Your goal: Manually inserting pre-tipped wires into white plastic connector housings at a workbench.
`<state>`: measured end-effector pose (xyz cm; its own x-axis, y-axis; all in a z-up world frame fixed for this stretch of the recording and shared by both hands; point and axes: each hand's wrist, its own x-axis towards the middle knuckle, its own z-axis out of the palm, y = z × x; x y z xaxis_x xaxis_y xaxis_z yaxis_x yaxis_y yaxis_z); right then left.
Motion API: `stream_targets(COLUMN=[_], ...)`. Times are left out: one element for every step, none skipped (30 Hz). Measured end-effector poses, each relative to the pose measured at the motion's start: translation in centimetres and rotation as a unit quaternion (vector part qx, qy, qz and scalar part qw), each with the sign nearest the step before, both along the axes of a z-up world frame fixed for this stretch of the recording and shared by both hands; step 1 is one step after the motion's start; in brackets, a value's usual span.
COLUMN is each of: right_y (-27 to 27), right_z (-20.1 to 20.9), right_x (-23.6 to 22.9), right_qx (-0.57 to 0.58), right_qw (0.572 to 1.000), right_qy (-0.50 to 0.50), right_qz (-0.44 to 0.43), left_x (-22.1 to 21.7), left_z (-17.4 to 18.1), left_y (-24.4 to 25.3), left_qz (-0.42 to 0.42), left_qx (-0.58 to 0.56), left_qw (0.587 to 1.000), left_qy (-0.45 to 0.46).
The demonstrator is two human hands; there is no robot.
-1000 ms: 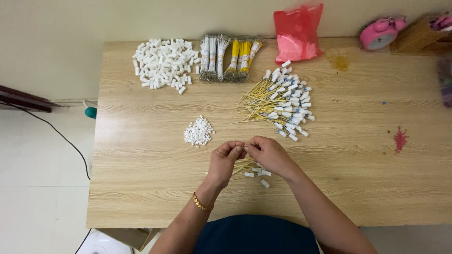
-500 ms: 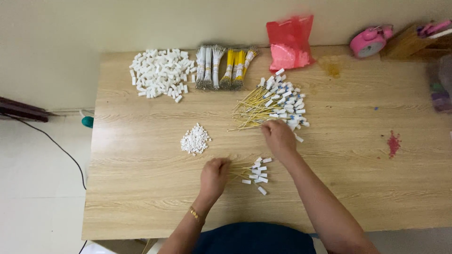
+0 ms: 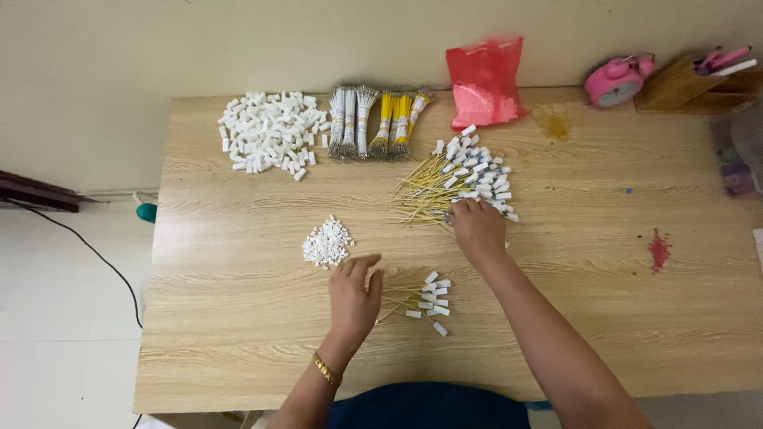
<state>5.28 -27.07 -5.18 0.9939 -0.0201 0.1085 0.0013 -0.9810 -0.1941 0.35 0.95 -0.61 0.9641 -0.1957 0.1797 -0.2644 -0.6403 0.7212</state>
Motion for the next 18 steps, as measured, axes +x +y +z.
stream_targets(right_y=[0.2,0.4,0.6,0.6,0.6,0.7,0.3,-0.2,-0.5,-0.7,-0.8,-0.8,-0.9,-0.9,-1.0,-1.3,-1.5,-1.8], right_z=[0.9,1.8,2.7,3.0,3.4,3.8,2.9,1.9,1.0,0.3,-0.4,-1.2,-1.3,-1.5,-1.7,-2.0,-2.4,-2.7], right_x=[-0.2,-0.5,-0.6,-0.7,-0.7,-0.6,-0.3,0.1,0.5,0.6,0.7,0.8,0.8,0.9,0.9,0.7,0.6,0.6], right_qx=[-0.002,0.036,0.075,0.073,0.062,0.050,0.050,0.033,0.016,0.016,0.007,-0.001,-0.002,-0.037,-0.072,-0.074,-0.052,-0.030], right_qw=[1.000,0.999,0.996,0.996,0.997,0.998,0.998,0.999,0.999,0.999,0.999,0.999,0.999,0.999,0.997,0.997,0.997,0.997], right_qy=[0.000,0.016,0.029,0.028,0.019,0.010,0.007,-0.010,-0.027,-0.029,-0.028,-0.026,-0.028,-0.023,-0.016,-0.016,-0.037,-0.058], right_qz=[-0.001,-0.018,-0.033,-0.033,-0.031,-0.029,-0.029,0.000,0.029,0.028,0.024,0.020,0.020,0.022,0.026,0.027,0.037,0.048], left_x=[0.5,1.0,1.5,1.6,1.8,1.9,1.8,1.6,1.4,0.8,0.3,-0.3,-0.7,-1.1,-1.6,-1.7,-1.8,-1.9], left_z=[1.2,2.4,3.6,3.7,3.9,4.0,4.0,3.9,3.8,3.4,2.9,2.4,1.9,1.3,0.6,0.5,0.3,0.2], left_y=[-0.7,-1.3,-2.0,-2.5,-2.9,-3.4,-3.4,-3.5,-3.5,-3.2,-2.8,-2.5,-2.0,-1.5,-1.0,-0.8,-0.6,-0.3], left_qz=[-0.001,-0.009,-0.017,-0.016,-0.025,-0.034,-0.034,-0.047,-0.059,-0.059,-0.063,-0.066,-0.067,-0.057,-0.045,-0.044,-0.034,-0.025], left_qx=[-0.002,-0.013,-0.023,-0.025,-0.034,-0.042,-0.042,-0.044,-0.045,-0.044,-0.039,-0.033,-0.034,-0.035,-0.036,-0.038,-0.038,-0.038], left_qw=[1.000,0.999,0.998,0.998,0.997,0.996,0.996,0.996,0.995,0.995,0.997,0.997,0.997,0.998,0.997,0.997,0.997,0.996], left_qy=[0.000,-0.030,-0.062,-0.063,-0.068,-0.073,-0.076,-0.068,-0.060,-0.062,-0.036,-0.009,-0.011,0.019,0.051,0.051,0.061,0.070])
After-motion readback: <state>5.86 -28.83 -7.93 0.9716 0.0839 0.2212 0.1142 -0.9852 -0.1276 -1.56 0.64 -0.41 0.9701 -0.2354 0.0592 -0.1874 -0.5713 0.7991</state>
